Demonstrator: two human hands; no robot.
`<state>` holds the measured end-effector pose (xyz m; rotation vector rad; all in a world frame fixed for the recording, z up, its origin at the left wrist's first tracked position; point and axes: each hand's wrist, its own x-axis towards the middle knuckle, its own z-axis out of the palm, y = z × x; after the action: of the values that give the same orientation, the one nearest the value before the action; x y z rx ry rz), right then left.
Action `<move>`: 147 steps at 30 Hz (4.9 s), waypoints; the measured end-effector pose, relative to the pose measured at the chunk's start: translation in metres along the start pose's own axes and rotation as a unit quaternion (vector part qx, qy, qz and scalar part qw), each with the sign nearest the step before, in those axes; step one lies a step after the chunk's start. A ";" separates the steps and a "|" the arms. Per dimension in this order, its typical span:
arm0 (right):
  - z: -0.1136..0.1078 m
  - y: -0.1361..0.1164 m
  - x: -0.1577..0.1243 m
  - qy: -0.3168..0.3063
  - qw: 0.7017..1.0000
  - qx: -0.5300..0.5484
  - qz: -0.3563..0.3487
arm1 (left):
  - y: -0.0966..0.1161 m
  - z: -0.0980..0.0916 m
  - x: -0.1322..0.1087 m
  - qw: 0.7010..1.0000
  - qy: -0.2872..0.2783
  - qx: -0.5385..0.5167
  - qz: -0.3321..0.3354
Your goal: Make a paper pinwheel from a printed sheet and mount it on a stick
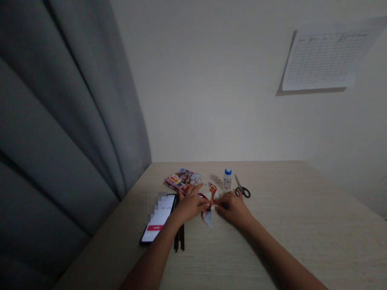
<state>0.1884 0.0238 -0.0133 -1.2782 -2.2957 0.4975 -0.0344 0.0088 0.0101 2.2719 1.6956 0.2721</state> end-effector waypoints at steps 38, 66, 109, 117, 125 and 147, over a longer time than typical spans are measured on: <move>0.002 0.000 0.000 0.004 1.000 0.010 0.007 | -0.001 0.006 0.003 1.000 0.020 -0.008 0.002; -0.006 0.003 -0.001 -0.022 0.999 0.011 -0.032 | -0.002 0.008 0.001 0.998 0.042 -0.024 0.029; -0.013 0.008 -0.001 -0.033 0.992 -0.004 -0.118 | -0.008 -0.012 -0.002 0.999 0.034 -0.041 -0.005; -0.015 0.027 0.004 0.223 0.973 0.010 -0.056 | -0.007 -0.014 -0.002 0.999 0.021 -0.037 -0.018; -0.002 0.057 0.015 0.289 0.956 -0.033 0.043 | -0.007 -0.014 -0.003 0.999 0.033 -0.036 -0.020; 0.000 0.069 0.024 0.290 0.945 -0.107 0.110 | -0.011 -0.009 -0.004 0.998 0.048 -0.019 -0.024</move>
<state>0.2243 0.0792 -0.0438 -1.5448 -1.7529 -0.0697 -0.0482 0.0090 0.0154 2.2206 1.7727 0.4061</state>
